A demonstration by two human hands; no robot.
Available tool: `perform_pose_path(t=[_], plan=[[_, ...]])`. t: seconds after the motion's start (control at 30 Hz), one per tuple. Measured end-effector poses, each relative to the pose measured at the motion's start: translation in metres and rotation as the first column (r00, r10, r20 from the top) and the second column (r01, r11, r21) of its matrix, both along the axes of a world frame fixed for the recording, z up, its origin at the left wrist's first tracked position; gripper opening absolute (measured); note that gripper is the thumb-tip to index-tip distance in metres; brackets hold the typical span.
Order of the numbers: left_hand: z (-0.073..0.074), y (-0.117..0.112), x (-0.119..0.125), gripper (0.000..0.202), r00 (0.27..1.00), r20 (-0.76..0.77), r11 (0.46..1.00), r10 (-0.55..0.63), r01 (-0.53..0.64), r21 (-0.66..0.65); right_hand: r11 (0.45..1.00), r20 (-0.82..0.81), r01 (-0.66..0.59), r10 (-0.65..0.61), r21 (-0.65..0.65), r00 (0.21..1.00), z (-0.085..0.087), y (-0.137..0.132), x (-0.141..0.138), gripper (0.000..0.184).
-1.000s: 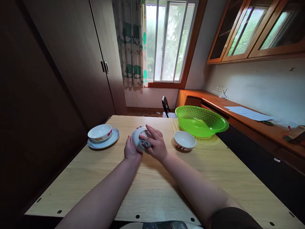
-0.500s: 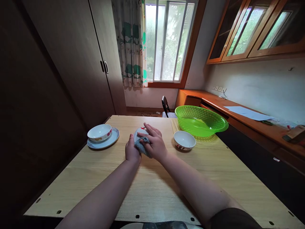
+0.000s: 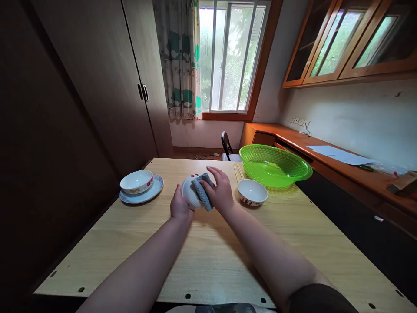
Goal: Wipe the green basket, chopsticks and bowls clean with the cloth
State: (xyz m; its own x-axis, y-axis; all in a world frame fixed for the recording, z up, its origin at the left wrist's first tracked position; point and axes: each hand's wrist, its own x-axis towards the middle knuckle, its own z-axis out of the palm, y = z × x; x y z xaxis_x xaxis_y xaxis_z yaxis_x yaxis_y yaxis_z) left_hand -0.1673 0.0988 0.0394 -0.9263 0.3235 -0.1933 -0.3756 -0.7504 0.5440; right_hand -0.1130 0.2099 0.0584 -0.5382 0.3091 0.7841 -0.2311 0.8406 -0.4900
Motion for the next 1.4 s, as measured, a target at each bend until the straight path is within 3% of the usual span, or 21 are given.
perform_pose_path(t=[0.07, 0.17, 0.23, 0.33, 0.4, 0.67, 0.87, 0.97, 1.17, 1.4], plan=[[0.001, -0.001, -0.003, 0.040, 0.999, -0.006, 0.998, -0.040, 0.040, 0.045, 0.995, -0.055, 0.073, -0.070, 0.063, 0.996, -0.002, -0.001, 0.001, 0.035], [0.003, -0.001, -0.005, 0.042, 0.999, 0.005, 0.998, -0.038, 0.038, 0.051, 0.976, -0.034, 0.043, -0.037, 0.214, 0.999, -0.002, -0.004, 0.004, 0.018], [0.004, -0.002, -0.006, 0.043, 1.000, 0.018, 0.999, -0.023, 0.022, 0.029, 0.956, 0.029, -0.028, 0.020, 0.292, 0.999, -0.001, -0.007, 0.007, 0.023], [0.006, -0.003, -0.006, 0.045, 0.999, 0.030, 1.000, -0.016, 0.016, 0.006, 0.931, 0.121, -0.115, 0.077, 0.347, 0.990, 0.000, -0.013, 0.009, 0.043], [0.006, -0.005, -0.006, 0.045, 0.999, 0.028, 1.000, -0.017, 0.017, 0.012, 0.921, 0.153, -0.145, 0.095, 0.362, 0.984, -0.002, -0.016, 0.010, 0.050], [0.004, -0.008, -0.011, 0.044, 0.997, 0.068, 0.998, -0.045, 0.041, 0.053, 0.881, 0.116, -0.228, 0.197, 0.415, 0.974, -0.009, -0.005, 0.009, 0.027], [0.008, -0.006, -0.010, 0.052, 0.995, 0.099, 1.000, -0.009, 0.007, 0.021, 0.938, 0.076, -0.056, 0.032, 0.341, 0.997, -0.005, 0.003, 0.006, 0.027], [0.007, -0.004, -0.008, 0.052, 0.997, 0.074, 1.000, 0.013, -0.013, 0.011, 0.956, 0.079, -0.031, 0.008, 0.293, 0.997, -0.005, 0.000, 0.004, 0.028], [0.002, -0.002, -0.006, 0.047, 1.000, 0.018, 0.998, -0.024, 0.023, 0.058, 0.946, 0.067, -0.151, 0.138, 0.286, 0.988, -0.005, -0.008, 0.007, 0.030], [0.001, -0.008, -0.009, 0.041, 0.997, 0.061, 0.995, -0.047, 0.041, 0.091, 0.872, 0.123, -0.276, 0.248, 0.405, 0.961, -0.003, -0.011, 0.011, 0.024]])
